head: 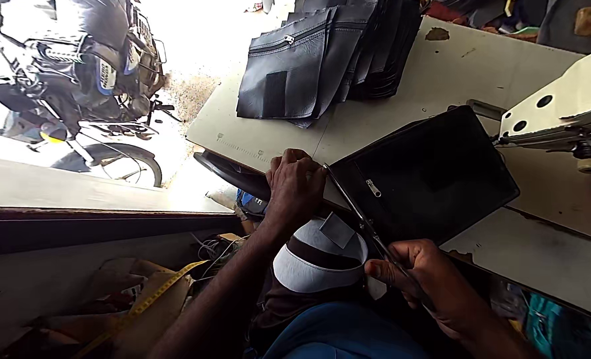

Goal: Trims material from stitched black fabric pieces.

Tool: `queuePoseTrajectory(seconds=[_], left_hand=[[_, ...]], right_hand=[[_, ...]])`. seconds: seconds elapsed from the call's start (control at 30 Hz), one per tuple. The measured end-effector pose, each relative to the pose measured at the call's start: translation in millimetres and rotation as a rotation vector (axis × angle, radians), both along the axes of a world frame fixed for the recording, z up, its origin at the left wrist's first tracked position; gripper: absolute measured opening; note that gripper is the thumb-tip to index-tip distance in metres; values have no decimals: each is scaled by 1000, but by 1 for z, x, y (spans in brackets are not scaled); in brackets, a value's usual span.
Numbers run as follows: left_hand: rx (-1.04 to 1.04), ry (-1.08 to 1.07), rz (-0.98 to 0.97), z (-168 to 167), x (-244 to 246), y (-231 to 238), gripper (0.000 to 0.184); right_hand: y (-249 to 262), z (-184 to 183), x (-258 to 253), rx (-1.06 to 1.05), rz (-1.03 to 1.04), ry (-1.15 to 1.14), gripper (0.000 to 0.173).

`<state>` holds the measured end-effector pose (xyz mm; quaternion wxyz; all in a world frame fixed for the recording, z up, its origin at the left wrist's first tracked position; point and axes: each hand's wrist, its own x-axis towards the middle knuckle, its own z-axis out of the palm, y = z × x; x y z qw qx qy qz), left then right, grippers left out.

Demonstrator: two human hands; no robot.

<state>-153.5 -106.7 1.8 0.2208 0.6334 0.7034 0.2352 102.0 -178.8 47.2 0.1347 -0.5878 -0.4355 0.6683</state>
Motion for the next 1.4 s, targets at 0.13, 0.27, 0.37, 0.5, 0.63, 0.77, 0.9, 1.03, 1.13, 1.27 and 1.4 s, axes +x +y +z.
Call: queuePoseTrajectory(seconds=[0.13, 0.27, 0.37, 0.5, 0.63, 0.77, 0.9, 1.03, 1.13, 1.27, 1.4], left_hand=[[-16, 22, 3, 0, 2, 1, 22], [70, -165, -20, 11, -9, -17, 21], [204, -356, 126, 16, -52, -40, 34], [173, 226, 277, 54, -86, -35, 43], [276, 225, -2, 68, -26, -23, 50], [256, 54, -503, 58, 93, -23, 47], [209, 259, -832, 18, 147, -24, 79], [141, 406, -888, 5, 101, -25, 65], [34, 398, -909, 23, 59, -24, 65], [133, 256, -877, 64, 61, 0, 49], [301, 368, -1024, 97, 106, 59, 45]], right_hand=[[-3, -9, 3, 2, -2, 45, 52], [-24, -12, 18, 281, 160, 45, 54], [-47, 13, 43, 426, 296, 60, 51], [-89, 25, 73, 472, 157, 71, 57], [-119, 17, 101, 460, -13, 37, 49], [-137, 14, 114, 460, -186, 51, 38], [-155, 12, 127, 471, -294, 28, 36], [-174, 4, 142, 448, -378, 37, 34], [-182, -5, 146, 416, -425, 63, 30], [-175, -15, 142, 393, -435, 101, 30], [-163, -10, 135, 410, -407, 156, 28]])
